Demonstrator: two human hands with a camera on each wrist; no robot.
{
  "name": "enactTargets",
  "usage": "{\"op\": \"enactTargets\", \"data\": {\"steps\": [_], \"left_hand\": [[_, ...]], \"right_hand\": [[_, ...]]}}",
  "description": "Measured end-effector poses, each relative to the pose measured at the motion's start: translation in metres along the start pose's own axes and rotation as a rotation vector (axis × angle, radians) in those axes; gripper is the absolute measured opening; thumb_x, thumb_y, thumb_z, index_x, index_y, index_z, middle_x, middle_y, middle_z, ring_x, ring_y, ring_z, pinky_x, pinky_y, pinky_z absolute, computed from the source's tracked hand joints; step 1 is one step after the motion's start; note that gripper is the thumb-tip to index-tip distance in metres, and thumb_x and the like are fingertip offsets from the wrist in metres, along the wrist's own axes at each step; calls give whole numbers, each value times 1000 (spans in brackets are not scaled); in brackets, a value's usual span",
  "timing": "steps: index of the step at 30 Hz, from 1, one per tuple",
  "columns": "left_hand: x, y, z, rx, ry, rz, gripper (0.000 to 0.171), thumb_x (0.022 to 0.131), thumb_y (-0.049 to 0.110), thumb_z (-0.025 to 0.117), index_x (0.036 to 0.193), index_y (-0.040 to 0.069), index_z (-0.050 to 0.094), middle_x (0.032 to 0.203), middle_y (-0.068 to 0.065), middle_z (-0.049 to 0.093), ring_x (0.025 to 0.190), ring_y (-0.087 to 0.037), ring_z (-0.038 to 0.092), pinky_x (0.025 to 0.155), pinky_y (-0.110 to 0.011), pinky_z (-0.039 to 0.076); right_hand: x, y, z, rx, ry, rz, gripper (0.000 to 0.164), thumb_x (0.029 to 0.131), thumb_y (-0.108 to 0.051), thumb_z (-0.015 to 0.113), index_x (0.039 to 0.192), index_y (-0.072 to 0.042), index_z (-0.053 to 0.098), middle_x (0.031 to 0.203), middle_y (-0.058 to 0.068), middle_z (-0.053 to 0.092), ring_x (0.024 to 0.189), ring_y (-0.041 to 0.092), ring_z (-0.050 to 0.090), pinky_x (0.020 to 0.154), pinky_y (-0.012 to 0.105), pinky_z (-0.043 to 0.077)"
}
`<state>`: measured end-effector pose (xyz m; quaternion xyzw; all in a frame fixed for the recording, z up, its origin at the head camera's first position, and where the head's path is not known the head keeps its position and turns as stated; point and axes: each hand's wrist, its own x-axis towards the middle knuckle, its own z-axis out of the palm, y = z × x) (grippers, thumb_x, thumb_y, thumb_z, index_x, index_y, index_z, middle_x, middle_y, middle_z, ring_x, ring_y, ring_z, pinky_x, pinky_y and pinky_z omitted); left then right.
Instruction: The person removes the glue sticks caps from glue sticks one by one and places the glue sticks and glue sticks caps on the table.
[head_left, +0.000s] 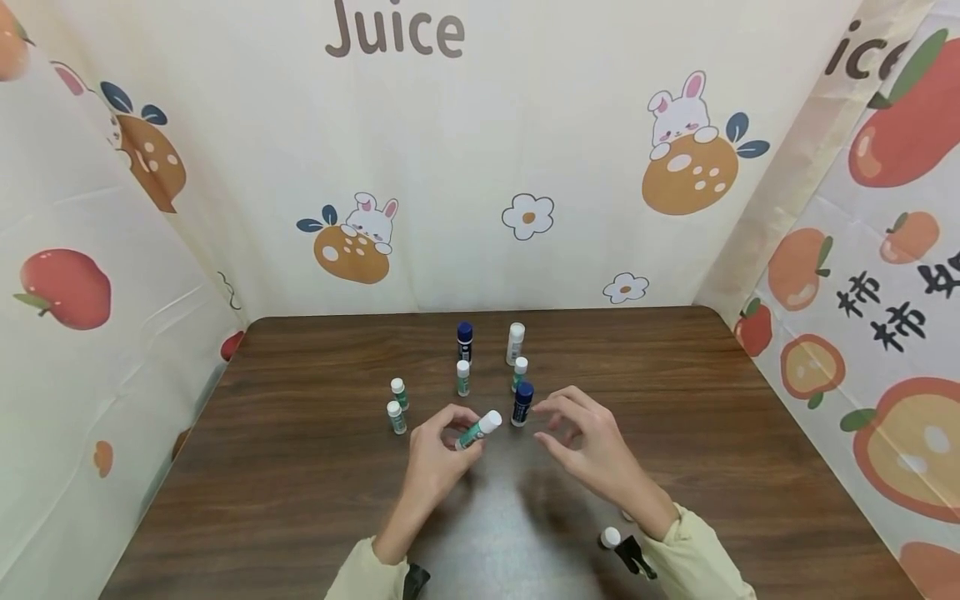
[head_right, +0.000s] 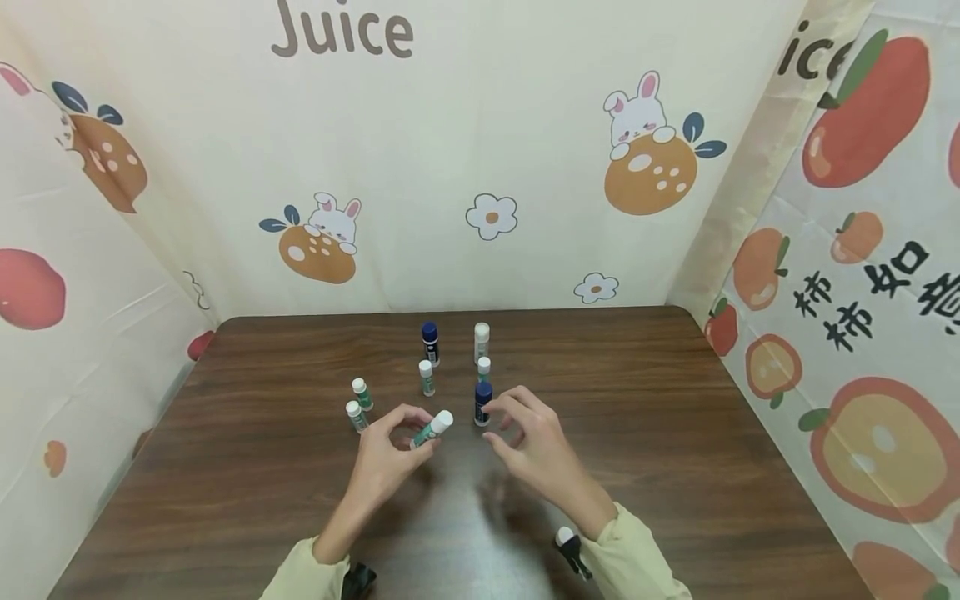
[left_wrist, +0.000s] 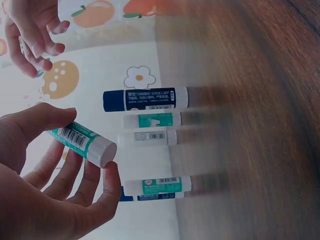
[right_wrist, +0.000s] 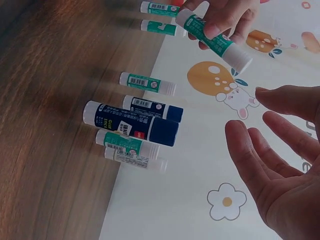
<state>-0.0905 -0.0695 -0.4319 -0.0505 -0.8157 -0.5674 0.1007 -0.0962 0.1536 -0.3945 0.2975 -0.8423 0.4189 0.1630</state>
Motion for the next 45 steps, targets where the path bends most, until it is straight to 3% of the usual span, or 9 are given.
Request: {"op": "enactTargets", "data": {"steps": [7, 14, 26, 45], "left_hand": [[-2, 6, 0, 22, -12, 18, 25, 70, 4, 79, 88, 17, 67, 82, 6, 65, 78, -13, 60, 62, -31, 51], [-3, 11, -2, 37, -47, 28, 24, 72, 5, 79, 90, 17, 68, 83, 6, 65, 76, -16, 60, 64, -34, 51], [-3, 15, -1, 58, -80, 65, 24, 73, 6, 79, 91, 18, 68, 85, 6, 64, 74, -16, 60, 65, -36, 50], [-3, 22, 0, 95, -105, 104, 23, 72, 6, 77, 90, 17, 68, 82, 9, 62, 76, -11, 56, 66, -28, 48]], "right_hand": [[4, -3, 1, 17, -24, 7, 34, 74, 0, 76, 102, -16, 66, 101, -7, 57, 76, 13, 59, 53, 22, 51], [8, -6, 3, 26, -40, -7, 35, 74, 1, 77, 103, -14, 66, 100, 1, 59, 75, 13, 59, 54, 21, 51], [14, -10, 9, 70, -62, -29, 34, 74, 2, 77, 102, -12, 66, 101, -4, 59, 75, 12, 59, 53, 22, 50], [15, -15, 15, 116, -133, -28, 28, 75, 4, 75, 98, -11, 66, 101, -2, 57, 75, 17, 58, 54, 21, 51]]}}
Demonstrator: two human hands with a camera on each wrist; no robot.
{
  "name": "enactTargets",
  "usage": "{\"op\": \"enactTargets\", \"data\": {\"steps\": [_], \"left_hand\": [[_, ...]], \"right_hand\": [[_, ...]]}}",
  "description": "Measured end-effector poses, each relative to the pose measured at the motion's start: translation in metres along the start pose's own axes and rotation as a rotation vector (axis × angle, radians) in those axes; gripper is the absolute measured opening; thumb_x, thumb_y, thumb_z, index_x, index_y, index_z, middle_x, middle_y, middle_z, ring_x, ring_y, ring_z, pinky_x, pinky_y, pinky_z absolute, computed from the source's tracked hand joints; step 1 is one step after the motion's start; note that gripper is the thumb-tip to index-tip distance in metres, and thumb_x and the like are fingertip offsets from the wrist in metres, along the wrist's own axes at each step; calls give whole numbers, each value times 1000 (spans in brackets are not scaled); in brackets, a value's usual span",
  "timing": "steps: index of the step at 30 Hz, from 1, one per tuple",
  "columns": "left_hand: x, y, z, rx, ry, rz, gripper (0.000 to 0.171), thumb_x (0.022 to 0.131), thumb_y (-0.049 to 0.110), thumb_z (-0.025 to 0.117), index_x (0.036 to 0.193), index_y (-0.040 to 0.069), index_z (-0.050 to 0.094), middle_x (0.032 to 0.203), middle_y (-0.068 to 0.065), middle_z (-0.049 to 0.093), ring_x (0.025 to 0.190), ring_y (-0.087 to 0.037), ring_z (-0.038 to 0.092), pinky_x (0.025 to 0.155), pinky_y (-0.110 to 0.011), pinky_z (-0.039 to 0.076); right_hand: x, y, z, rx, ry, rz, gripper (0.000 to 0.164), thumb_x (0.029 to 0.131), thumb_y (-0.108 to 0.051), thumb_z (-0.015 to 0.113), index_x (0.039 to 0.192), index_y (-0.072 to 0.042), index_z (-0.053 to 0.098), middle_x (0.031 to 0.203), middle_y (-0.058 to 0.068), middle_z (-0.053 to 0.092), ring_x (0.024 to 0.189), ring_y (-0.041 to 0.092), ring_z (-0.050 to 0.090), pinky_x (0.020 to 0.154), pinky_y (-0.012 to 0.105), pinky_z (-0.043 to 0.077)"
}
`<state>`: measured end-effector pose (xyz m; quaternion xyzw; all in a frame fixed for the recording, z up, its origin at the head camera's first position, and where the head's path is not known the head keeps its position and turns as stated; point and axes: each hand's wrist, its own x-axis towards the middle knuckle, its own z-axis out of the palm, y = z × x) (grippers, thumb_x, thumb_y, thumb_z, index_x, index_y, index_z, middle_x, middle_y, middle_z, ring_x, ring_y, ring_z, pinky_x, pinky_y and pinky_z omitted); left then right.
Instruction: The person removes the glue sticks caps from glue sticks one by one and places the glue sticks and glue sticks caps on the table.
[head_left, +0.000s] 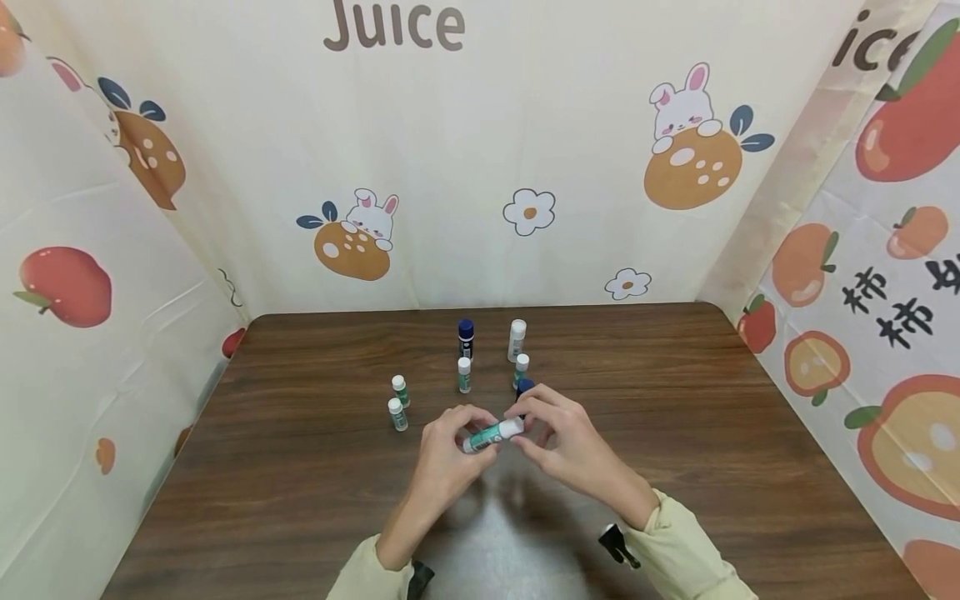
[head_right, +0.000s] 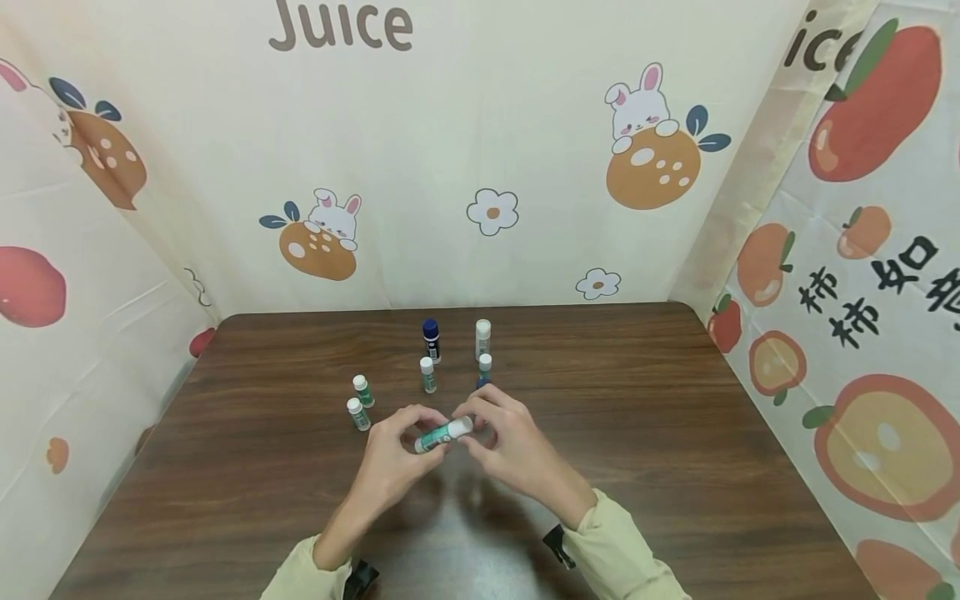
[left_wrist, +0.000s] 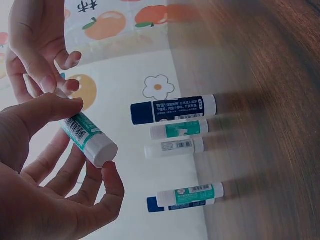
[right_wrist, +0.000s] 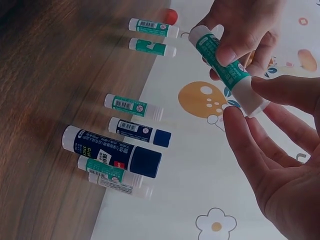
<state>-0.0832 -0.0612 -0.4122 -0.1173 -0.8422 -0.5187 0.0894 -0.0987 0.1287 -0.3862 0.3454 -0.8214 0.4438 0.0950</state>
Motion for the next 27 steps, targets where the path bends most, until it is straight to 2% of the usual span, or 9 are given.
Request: {"op": "enactTargets", "data": {"steps": [8, 27], "left_hand": [[0, -1, 1, 17, -13, 15, 24, 71, 6, 78, 89, 18, 68, 81, 11, 62, 78, -11, 55, 66, -27, 48], [-4, -2, 0, 9, -60, 19, 23, 74, 6, 78, 91, 18, 68, 83, 11, 63, 79, -11, 57, 71, -28, 51]], "right_hand": [[0, 2, 3, 0, 2, -49, 22, 77, 4, 73, 92, -10, 65, 91, -3, 58, 73, 10, 56, 53, 22, 50], [-3, 2, 1, 22, -39, -28, 17, 79, 0, 73, 90, -12, 66, 90, -3, 58, 73, 8, 57, 55, 20, 51]]}}
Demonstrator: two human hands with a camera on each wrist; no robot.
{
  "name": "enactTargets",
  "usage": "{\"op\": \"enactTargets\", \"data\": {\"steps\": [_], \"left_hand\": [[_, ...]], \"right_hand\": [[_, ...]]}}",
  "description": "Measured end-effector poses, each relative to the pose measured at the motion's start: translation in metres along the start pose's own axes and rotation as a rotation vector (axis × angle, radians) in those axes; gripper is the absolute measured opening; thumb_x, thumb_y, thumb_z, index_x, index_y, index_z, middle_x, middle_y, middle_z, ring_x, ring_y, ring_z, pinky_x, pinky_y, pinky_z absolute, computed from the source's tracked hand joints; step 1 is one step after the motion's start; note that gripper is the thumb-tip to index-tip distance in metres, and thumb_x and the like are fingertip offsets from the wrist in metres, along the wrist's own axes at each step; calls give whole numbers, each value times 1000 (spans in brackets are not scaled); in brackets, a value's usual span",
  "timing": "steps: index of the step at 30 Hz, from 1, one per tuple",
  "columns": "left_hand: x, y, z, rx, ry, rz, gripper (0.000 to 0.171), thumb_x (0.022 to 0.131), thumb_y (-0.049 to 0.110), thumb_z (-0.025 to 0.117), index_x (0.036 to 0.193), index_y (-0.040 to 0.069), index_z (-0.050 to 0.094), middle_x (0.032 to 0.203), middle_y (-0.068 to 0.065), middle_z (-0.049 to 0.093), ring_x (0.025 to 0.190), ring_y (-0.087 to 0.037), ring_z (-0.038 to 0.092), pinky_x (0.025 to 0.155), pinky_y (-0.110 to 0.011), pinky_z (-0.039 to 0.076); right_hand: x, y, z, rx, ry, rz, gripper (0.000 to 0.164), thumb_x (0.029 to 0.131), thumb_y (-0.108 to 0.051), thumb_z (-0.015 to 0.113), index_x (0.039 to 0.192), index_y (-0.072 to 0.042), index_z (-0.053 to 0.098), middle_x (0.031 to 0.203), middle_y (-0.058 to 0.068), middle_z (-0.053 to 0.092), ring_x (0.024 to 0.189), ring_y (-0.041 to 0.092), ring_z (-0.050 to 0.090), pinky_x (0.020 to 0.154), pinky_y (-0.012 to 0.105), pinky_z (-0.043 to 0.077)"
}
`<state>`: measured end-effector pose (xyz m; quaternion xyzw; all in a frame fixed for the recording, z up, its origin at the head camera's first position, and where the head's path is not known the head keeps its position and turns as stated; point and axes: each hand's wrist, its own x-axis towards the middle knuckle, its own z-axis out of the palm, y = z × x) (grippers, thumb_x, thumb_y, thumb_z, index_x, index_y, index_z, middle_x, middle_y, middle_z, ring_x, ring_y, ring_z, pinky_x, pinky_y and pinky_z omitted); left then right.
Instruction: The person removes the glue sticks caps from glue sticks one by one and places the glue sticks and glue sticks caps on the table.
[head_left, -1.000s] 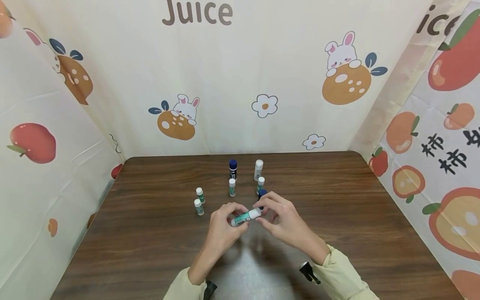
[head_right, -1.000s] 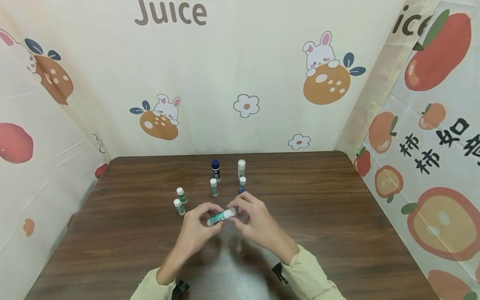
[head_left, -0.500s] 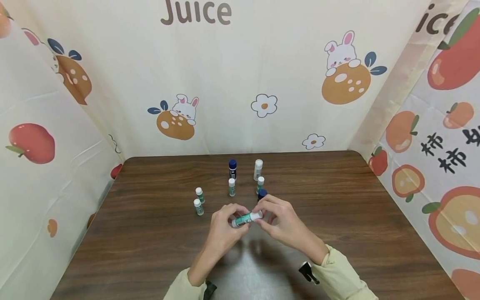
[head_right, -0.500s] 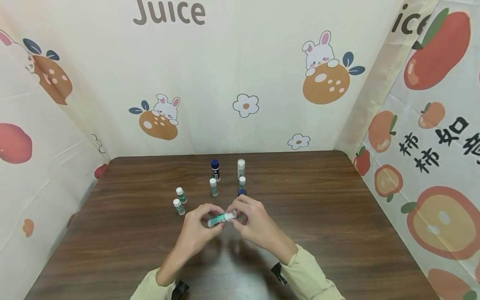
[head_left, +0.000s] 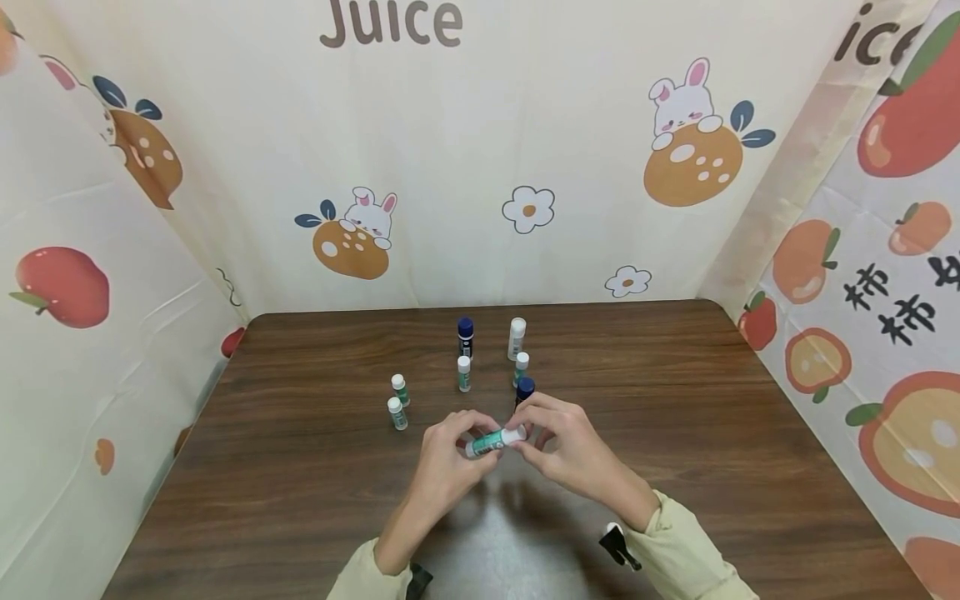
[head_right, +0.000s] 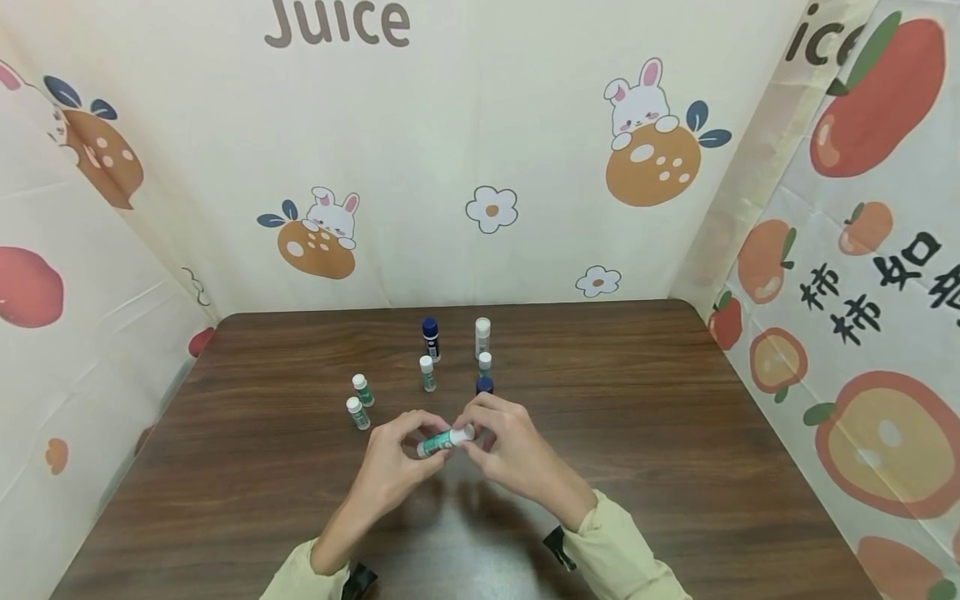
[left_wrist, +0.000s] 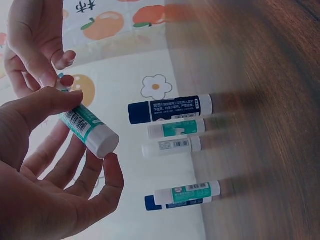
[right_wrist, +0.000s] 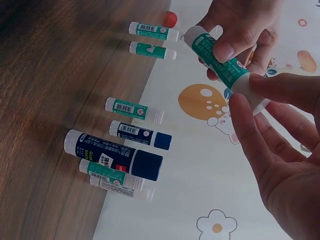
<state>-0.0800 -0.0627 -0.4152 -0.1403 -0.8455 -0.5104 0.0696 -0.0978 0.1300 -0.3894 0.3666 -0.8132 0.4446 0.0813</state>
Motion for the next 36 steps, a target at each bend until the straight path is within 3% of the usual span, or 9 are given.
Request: {"op": "enactTargets", "data": {"steps": [18, 29, 36], "left_hand": [[0, -4, -4, -37, -32, 8, 22, 74, 6, 77, 90, 19, 68, 83, 8, 65, 78, -15, 62, 69, -33, 53], [1, -7, -10, -49, 18, -35, 25, 72, 4, 78, 88, 19, 67, 84, 8, 66, 77, -11, 62, 71, -35, 53], [-2, -10, -14, -114, 69, -70, 28, 69, 0, 79, 87, 17, 65, 85, 6, 66, 83, -14, 62, 74, -35, 54]], "right_hand": [[0, -2, -2, -22, 8, -36, 20, 77, 4, 74, 90, -10, 67, 94, -3, 59, 74, 7, 59, 57, 19, 51], [3, -3, -9, -19, 61, -40, 22, 75, 6, 73, 89, -10, 67, 92, -3, 59, 74, 9, 59, 55, 18, 51], [1, -3, -13, -23, 84, -37, 22, 74, 6, 74, 89, -10, 68, 92, -2, 60, 73, 11, 58, 54, 18, 50]]}}
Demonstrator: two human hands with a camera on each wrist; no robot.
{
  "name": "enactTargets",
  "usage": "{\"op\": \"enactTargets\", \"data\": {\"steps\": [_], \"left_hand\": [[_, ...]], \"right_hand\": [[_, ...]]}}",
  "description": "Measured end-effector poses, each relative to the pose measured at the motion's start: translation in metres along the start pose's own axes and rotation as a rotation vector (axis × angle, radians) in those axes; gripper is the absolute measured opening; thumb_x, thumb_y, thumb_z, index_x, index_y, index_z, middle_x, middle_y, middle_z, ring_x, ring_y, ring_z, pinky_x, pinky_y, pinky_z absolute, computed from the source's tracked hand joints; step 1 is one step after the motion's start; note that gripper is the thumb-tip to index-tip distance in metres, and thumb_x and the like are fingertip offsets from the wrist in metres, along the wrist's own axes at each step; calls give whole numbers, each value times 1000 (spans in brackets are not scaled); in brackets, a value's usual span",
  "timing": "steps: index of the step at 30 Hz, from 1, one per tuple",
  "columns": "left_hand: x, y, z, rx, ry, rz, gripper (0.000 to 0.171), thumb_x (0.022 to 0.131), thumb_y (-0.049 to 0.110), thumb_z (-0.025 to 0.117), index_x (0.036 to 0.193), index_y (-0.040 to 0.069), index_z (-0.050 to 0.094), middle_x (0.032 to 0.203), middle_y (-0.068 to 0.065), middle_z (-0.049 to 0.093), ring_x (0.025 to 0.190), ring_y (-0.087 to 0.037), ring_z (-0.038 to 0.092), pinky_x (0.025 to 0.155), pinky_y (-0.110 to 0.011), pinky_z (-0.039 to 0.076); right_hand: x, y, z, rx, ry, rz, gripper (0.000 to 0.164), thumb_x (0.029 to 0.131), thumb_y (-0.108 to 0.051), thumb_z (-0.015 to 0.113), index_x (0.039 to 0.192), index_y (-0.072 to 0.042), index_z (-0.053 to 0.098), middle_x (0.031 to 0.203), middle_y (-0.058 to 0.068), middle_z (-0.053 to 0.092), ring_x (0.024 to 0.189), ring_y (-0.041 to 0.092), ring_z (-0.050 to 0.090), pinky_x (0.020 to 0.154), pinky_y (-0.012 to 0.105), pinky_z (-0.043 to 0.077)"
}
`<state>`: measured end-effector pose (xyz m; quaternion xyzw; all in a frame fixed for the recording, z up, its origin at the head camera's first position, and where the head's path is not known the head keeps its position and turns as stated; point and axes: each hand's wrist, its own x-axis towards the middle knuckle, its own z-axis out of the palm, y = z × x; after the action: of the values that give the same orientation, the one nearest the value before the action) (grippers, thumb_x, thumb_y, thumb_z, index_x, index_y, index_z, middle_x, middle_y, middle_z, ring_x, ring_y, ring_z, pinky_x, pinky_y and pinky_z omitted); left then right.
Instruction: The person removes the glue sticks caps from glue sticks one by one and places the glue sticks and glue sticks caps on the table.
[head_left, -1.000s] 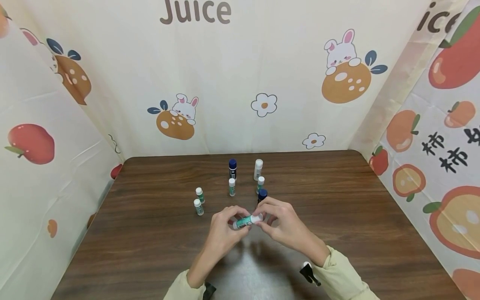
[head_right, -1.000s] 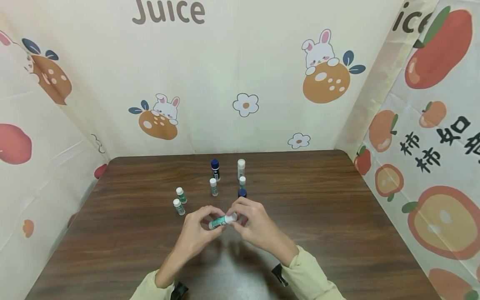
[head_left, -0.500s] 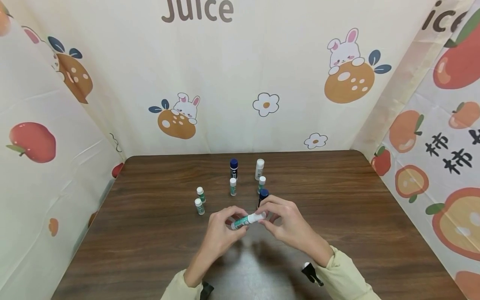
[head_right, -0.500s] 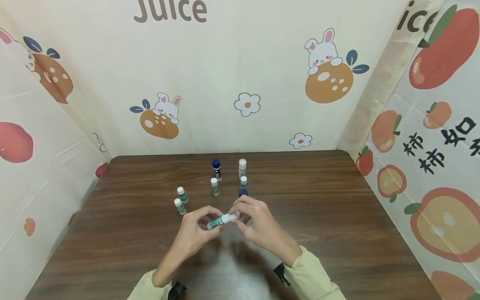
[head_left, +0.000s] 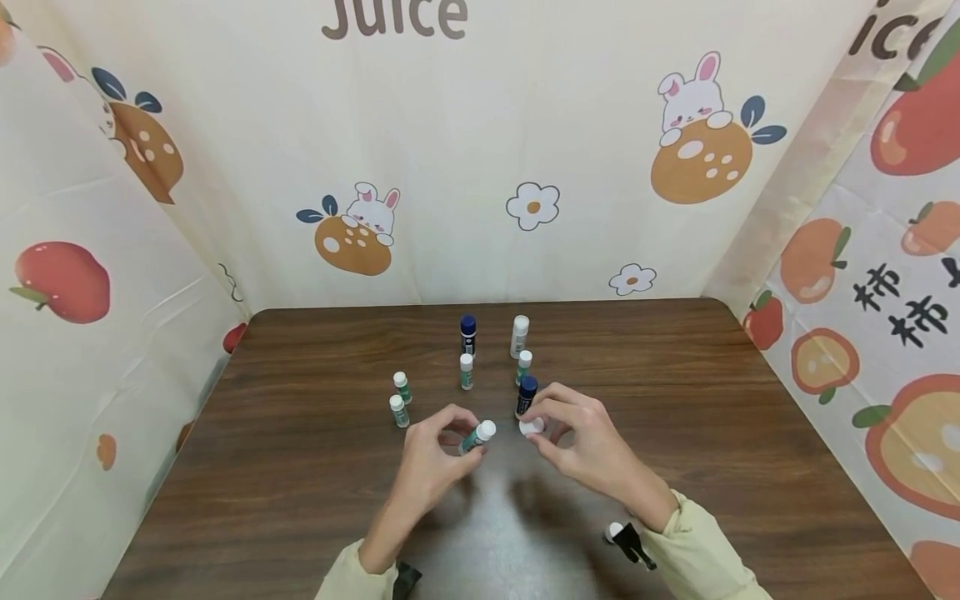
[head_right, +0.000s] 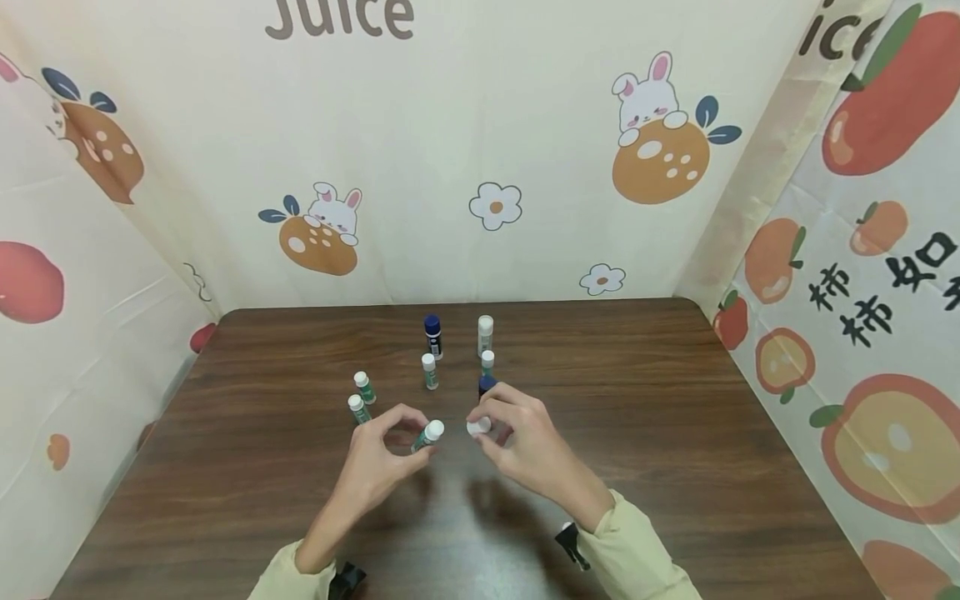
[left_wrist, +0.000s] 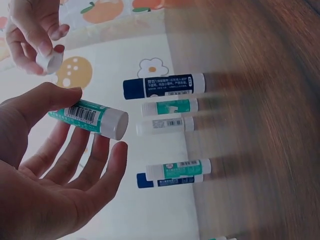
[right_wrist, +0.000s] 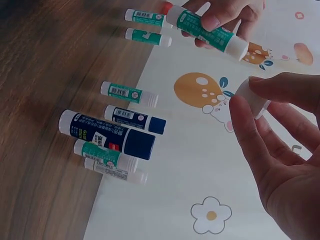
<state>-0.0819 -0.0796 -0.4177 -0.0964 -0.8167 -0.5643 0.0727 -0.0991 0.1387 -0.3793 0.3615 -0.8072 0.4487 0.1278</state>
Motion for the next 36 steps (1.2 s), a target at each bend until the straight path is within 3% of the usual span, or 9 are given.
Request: {"op": "enactTargets", "data": {"steps": [4, 7, 11, 13, 20, 30, 36], "left_hand": [[-2, 21, -7, -37, 24, -36, 26, 68, -8, 77, 84, 7, 63, 84, -5, 66, 85, -24, 63, 74, -42, 54], [-3, 20, -10, -46, 38, -68, 26, 67, -11, 76, 84, 4, 63, 84, -9, 66, 85, -28, 63, 75, -45, 54], [-4, -7, -10, -35, 50, -89, 29, 67, -5, 79, 87, 9, 64, 87, -3, 66, 87, -21, 63, 75, -37, 55], [-5, -12, -12, -29, 52, -90, 29, 67, -3, 80, 88, 10, 64, 88, -2, 66, 87, -18, 63, 76, -33, 55], [-10, -19, -20, -30, 79, -108, 29, 68, -1, 80, 89, 10, 63, 89, -3, 65, 87, -17, 62, 75, -32, 55], [-14, -28, -29, -38, 122, -149, 31, 66, -4, 80, 89, 8, 63, 89, -5, 65, 86, -17, 64, 73, -30, 55], [-14, -33, -34, -26, 142, -179, 31, 66, -7, 79, 89, 5, 63, 88, -8, 65, 83, -20, 65, 72, -29, 55]], "right_hand": [[-3, 2, -2, -11, 7, 3, 25, 73, 7, 74, 90, -12, 69, 93, -1, 60, 74, 12, 58, 53, 19, 50], [-6, 3, -4, -26, 19, -6, 29, 72, 8, 74, 90, -13, 69, 92, -1, 60, 72, 12, 58, 53, 19, 50], [-11, 6, -6, -42, 28, -11, 30, 71, 9, 74, 90, -14, 70, 91, -1, 60, 70, 11, 57, 53, 18, 49], [-13, 8, -8, -46, 30, -7, 31, 71, 9, 75, 91, -15, 70, 91, -1, 59, 68, 10, 57, 53, 18, 49], [-21, 14, -13, -68, 42, 12, 33, 69, 10, 75, 90, -14, 70, 89, 0, 58, 64, 6, 56, 52, 19, 49], [-32, 23, -18, -77, 56, 51, 38, 66, 11, 77, 91, -16, 67, 87, -2, 59, 67, 12, 56, 49, 21, 48], [-40, 29, -20, -112, 41, 88, 36, 66, 12, 75, 88, -16, 66, 85, -4, 58, 61, 6, 54, 49, 22, 48]]}}
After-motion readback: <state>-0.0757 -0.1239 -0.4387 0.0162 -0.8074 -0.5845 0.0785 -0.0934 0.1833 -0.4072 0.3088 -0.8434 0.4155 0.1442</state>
